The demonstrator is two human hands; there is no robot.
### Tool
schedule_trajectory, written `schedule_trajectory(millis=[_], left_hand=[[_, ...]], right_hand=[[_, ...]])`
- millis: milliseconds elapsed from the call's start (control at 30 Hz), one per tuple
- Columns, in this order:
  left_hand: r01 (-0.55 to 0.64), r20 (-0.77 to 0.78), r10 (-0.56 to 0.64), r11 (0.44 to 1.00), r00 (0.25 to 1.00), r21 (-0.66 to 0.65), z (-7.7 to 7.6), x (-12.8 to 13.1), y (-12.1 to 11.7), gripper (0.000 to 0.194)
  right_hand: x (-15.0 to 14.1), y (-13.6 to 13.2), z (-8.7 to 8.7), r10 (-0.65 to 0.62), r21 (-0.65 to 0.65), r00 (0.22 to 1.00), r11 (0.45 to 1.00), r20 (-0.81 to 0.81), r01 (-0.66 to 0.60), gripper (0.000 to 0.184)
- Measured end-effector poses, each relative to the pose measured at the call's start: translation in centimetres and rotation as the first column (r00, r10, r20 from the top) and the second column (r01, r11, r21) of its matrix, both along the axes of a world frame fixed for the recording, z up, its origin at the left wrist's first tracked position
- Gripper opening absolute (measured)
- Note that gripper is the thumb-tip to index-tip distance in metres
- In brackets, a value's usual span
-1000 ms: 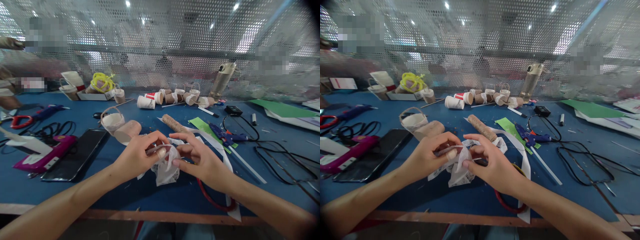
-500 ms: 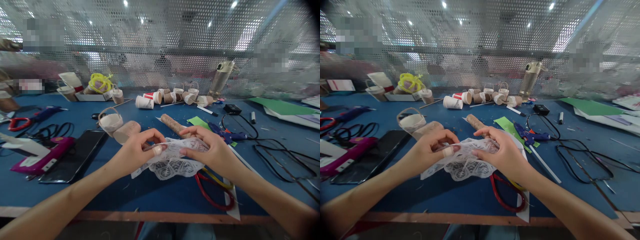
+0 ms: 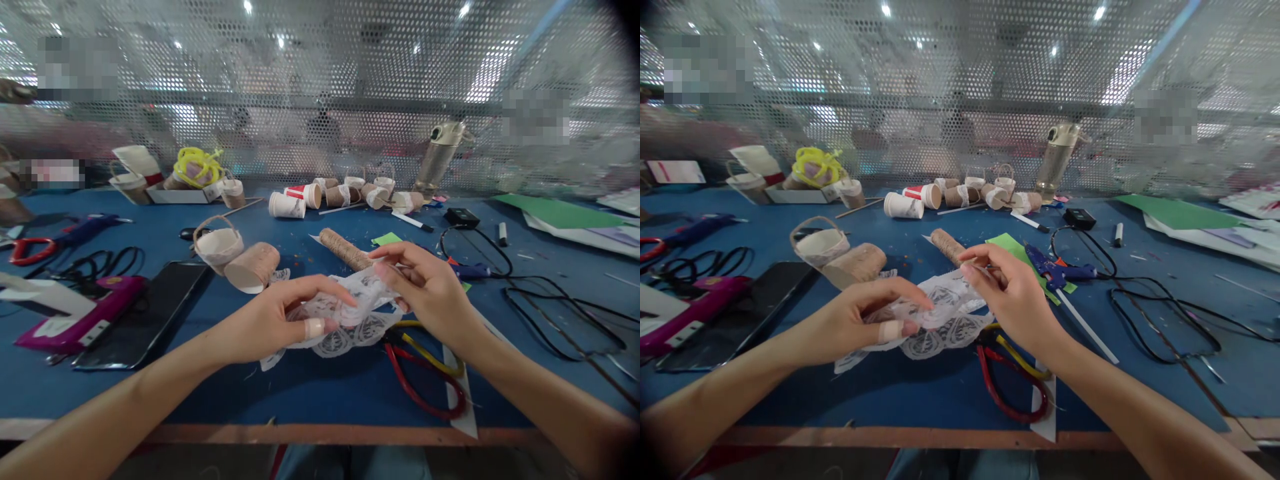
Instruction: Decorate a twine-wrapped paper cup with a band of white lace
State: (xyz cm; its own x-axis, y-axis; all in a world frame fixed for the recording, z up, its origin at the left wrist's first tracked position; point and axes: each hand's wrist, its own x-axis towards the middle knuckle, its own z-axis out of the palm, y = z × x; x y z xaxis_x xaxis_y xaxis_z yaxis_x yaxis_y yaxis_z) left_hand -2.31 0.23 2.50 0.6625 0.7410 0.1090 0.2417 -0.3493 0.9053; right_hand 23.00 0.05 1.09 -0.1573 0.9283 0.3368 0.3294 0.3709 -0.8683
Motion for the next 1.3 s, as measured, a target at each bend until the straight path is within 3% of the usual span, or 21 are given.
schedule_trajectory(millis=[133, 200, 300, 367, 467, 600, 700, 1000, 1167, 1300], left_hand=[[0.063, -0.101, -0.070, 0.995, 0.992, -0.077, 0.6, 0.1, 0.1, 0.019], [0.068, -0.076, -0.075, 0.994, 0.994, -0.089, 0.8, 0.1, 0.2, 0.020], [0.067, 0.051, -0.062, 0.991, 0.997, -0.117, 1.0, -0.1, 0.3, 0.019], [0.021, 0.118, -0.009, 0.994, 0.993, -0.105, 1.0, -0.4, 0.4, 0.018], [-0.040, 0.178, 0.049, 0.998, 0.983, -0.057, 0.8, -0.7, 0.4, 0.022], [-0.044, 0.260, 0.051, 0.998, 0.964, -0.033, 0.4, -1.1, 0.3, 0.031], [-0.059, 0.268, 0.057, 0.998, 0.962, 0.000, 0.3, -1.1, 0.2, 0.038], [-0.199, 0.193, 0.161, 0.959, 0.968, 0.200, 0.4, -0.7, 0.4, 0.045], [-0.188, 0.139, 0.164, 0.965, 0.977, 0.184, 0.5, -0.8, -0.1, 0.051], [-0.381, 0.244, 0.337, 0.909, 0.909, 0.167, 0.5, -0.9, -0.4, 0.066]], right_hand=[[-0.3, 0.0, -0.6, 0.046, 0.069, 0.991, 0.996, 0.128, -0.055, 0.016], [-0.4, 0.0, -0.6, 0.045, 0.171, 0.978, 0.982, 0.203, -0.081, 0.016], [-0.2, -0.3, 0.0, -0.082, 0.407, 0.949, 0.912, 0.304, -0.051, 0.015], [0.2, -0.9, 0.5, -0.172, 0.496, 0.919, 0.868, 0.354, -0.029, 0.013], [1.6, -2.7, 0.3, -0.173, 0.442, 0.855, 0.894, 0.490, -0.072, 0.012], [4.1, -5.5, -2.2, -0.202, 0.388, 0.716, 0.916, 0.668, -0.104, 0.018], [5.6, -6.9, -3.2, -0.124, 0.293, 0.657, 0.944, 0.743, -0.154, 0.023], [5.4, -7.9, -1.8, -0.117, 0.317, 0.571, 0.911, 0.813, -0.264, 0.032], [5.5, -7.7, -2.2, -0.162, 0.306, 0.517, 0.929, 0.840, -0.207, 0.041], [6.9, -7.7, -1.5, -0.144, 0.248, 0.554, 0.962, 0.820, -0.118, 0.048]])
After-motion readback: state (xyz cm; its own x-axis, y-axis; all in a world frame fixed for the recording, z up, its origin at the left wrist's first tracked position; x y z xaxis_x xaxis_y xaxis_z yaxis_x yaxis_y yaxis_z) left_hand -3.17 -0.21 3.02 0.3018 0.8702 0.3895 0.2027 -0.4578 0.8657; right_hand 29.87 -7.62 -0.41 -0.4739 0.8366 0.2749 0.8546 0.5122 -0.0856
